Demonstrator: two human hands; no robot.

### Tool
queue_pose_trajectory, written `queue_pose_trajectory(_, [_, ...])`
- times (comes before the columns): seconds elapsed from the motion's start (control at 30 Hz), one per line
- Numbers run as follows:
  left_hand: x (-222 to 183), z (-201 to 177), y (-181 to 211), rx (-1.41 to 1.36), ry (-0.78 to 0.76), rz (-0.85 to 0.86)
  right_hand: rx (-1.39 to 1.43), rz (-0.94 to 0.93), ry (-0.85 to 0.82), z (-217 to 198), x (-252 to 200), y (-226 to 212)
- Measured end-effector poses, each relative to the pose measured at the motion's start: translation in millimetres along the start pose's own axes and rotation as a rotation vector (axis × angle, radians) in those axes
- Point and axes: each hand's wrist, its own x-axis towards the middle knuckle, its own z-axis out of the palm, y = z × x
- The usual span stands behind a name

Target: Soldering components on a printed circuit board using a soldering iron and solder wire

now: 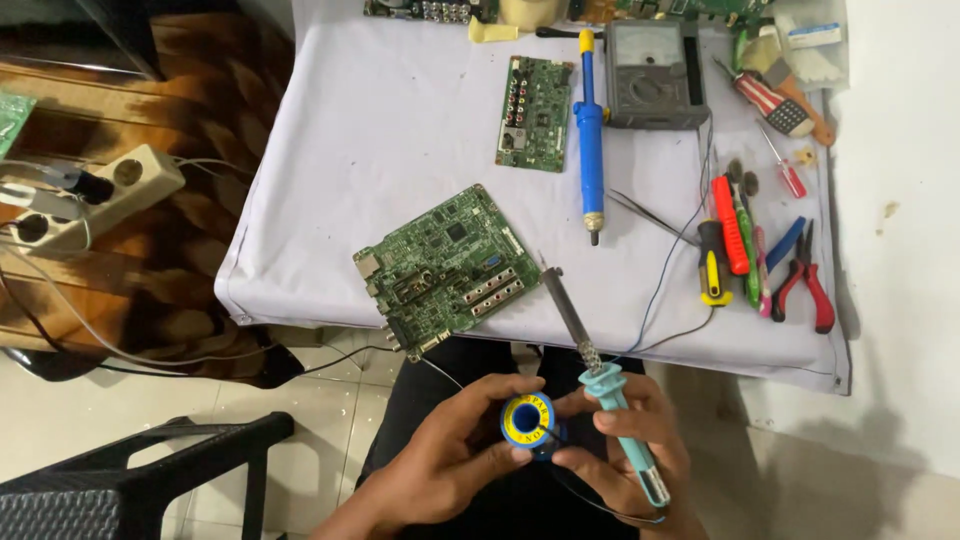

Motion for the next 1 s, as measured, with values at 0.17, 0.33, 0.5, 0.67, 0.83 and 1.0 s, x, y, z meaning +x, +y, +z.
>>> queue_pose_trajectory(0.17, [1, -5, -3, -0.529, 0.022, -0.207, 0.134, 0.004, -0.074, 0, 12, -5])
queue_pose_trajectory(0.33, [-1, -8, -7, -0.588, 0.015, -0.289, -0.058, 0.064, -0.057, 7, 10, -12])
queue_pose_trajectory(0.5, [3, -8, -9, -0.788, 0.035, -0.411, -0.066, 0.023, 0.055, 7, 1, 6])
queue_pose_trajectory(0.67, [12, 7, -34, -0.433, 0.223, -0.352, 0.025, 0.021, 0.074, 9, -2, 8])
queue_pose_trajectory(0.83, [31, -9, -16, 0.132, 0.356, -0.412, -0.119, -0.096, 0.247, -6, -3, 31])
queue_pose_trajectory(1.0, [51, -46, -16, 0.185, 0.512, -0.316, -0.168, 0.048, 0.349, -35, -11, 52])
